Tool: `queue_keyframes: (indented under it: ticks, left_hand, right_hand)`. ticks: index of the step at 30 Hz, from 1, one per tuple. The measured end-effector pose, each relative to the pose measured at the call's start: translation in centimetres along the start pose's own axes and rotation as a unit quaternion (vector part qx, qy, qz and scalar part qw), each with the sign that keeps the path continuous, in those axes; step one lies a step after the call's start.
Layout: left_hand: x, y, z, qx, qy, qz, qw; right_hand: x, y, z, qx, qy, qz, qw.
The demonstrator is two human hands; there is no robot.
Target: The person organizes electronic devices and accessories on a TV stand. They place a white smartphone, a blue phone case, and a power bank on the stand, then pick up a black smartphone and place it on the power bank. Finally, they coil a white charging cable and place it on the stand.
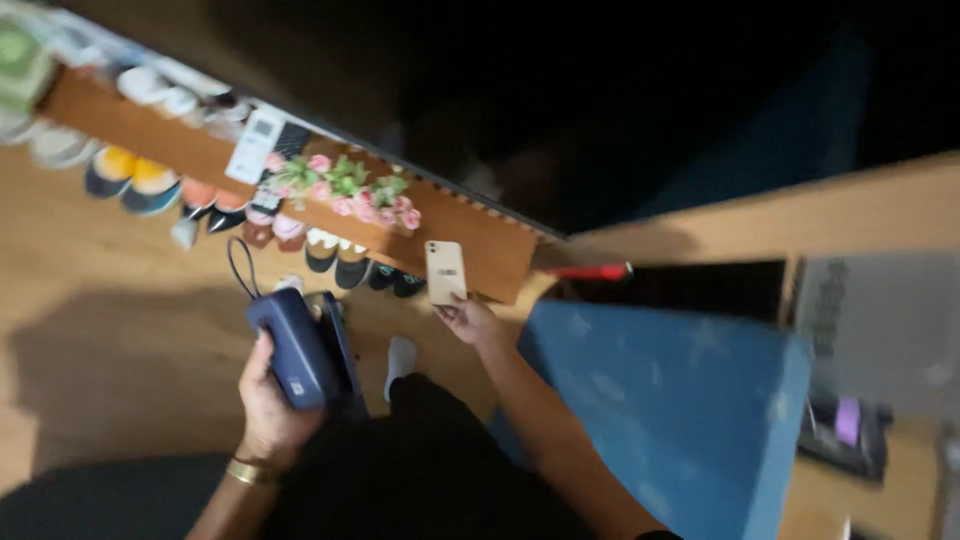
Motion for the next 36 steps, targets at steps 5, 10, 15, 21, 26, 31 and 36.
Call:
queue_keyframes:
  ticks: [5,10,15,21,26,31,36]
  left_hand:
    - [3.9,-2.7,-3.3,-0.024,-0.071,0.030,0.997]
    - [5.5,-4.7,-5.1,-0.014,-0.108,0.071,0.991]
    - [6.2,-4.6,-7.3,0.025,-0.168,0.092,0.981]
    - [6.4,-4.7,-7.7,0.023,-0.182,0.090,0.979]
    - [6.4,-4.5,-8.4,0.021,-0.187,0.074,0.979]
    - [6.2,-4.0,-9.1,0.020,-0.187,0.078,0.979]
    - [5.9,-4.1,-9.0,-0.001,-0.179,0.089,0.980]
  right_hand:
    - [-0.2,11.5,-6.2,0.022,0.025,0.009,0.999]
    - [0.5,16.2,-4.8,-0.022,0.114,0.005,0.993]
    - [0.8,17.6,-2.5,0.003,0.068,-0.069,0.995]
    - [0.6,15.9,0.6,-0.106,0.020,-0.076,0.991]
    - [-0.5,17.7,-0.3,-0.171,0.009,-0.081,0.982]
    - [-0.4,11.8,3.4,-0.288,0.524,0.099,0.795]
    - [-0.7,14.2,2.7,-0.237,0.175,0.089,0.951]
Point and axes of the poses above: each hand's wrist, its own y-axis towards the middle knuckle, its own z-axis out of the palm, x = y × z, the point moved 2 cm from there along y, towards the middle knuckle, and after that the axes turned 8 degrees about -y, right-handed, at the moved point
